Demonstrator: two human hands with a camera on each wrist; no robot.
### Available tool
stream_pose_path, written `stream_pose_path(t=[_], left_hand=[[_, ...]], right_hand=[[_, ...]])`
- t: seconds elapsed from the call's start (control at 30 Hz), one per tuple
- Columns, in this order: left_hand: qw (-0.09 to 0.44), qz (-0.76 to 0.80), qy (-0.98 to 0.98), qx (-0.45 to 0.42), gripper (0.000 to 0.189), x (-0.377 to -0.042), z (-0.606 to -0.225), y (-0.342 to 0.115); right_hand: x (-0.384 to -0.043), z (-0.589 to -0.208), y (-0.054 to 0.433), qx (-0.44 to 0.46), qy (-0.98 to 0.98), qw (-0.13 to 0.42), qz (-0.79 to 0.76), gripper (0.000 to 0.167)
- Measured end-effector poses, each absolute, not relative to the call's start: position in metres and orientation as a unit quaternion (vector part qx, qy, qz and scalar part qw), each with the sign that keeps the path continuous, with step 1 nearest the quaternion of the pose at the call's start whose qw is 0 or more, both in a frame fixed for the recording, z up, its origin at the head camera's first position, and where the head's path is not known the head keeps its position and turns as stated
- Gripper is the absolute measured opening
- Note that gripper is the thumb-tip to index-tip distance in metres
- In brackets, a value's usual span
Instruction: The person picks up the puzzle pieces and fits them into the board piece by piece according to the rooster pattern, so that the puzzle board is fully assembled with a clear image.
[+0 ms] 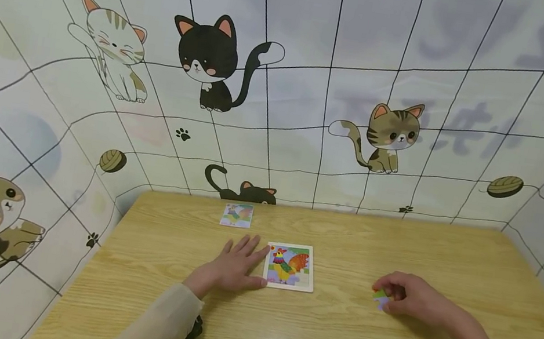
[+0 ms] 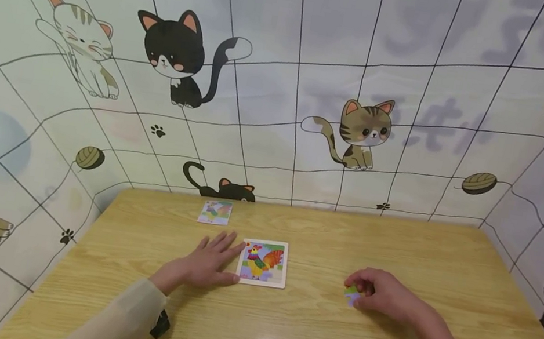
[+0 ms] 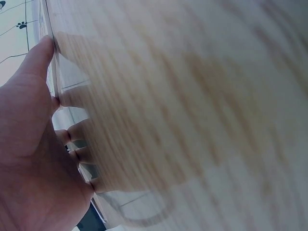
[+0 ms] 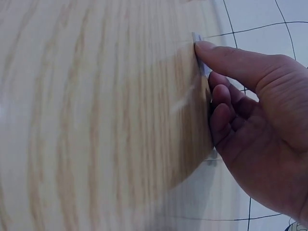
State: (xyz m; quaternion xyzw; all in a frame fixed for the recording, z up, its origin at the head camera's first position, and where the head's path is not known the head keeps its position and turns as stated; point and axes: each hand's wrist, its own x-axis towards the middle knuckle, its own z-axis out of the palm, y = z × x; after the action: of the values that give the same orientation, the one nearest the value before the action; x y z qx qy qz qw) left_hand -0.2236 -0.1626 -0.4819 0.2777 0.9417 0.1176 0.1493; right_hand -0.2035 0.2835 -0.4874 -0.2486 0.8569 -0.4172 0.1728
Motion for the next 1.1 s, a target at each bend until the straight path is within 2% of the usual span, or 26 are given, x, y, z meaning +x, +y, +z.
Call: stream_pose_path(t=[0.33, 0.43, 0.7, 1.1], left_hand=[[0.145, 0.114, 0.942, 0.281, 0.081, -0.224, -0.481, -0.162], [0.145, 0.114, 0.942, 0.279, 0.081, -0.223, -0.480, -0.162], [0.144, 0.114, 0.943, 0.279, 0.081, -0.224, -0.481, -0.162], [0.148, 0.113, 0.943, 0.276, 0.082, -0.223, -0.480, -0.162]], right_hand=[[-0.203, -0.483, 0.278, -0.246, 0.857, 0.153, -0.426, 0.031], [-0.206, -0.480, 0.270, -0.229, 0.865, 0.142, -0.423, 0.025], [-0.214, -0.475, 0.237, -0.233, 0.852, 0.113, -0.456, 0.011], [-0.228, -0.475, 0.171, -0.235, 0.826, 0.100, -0.503, 0.012]])
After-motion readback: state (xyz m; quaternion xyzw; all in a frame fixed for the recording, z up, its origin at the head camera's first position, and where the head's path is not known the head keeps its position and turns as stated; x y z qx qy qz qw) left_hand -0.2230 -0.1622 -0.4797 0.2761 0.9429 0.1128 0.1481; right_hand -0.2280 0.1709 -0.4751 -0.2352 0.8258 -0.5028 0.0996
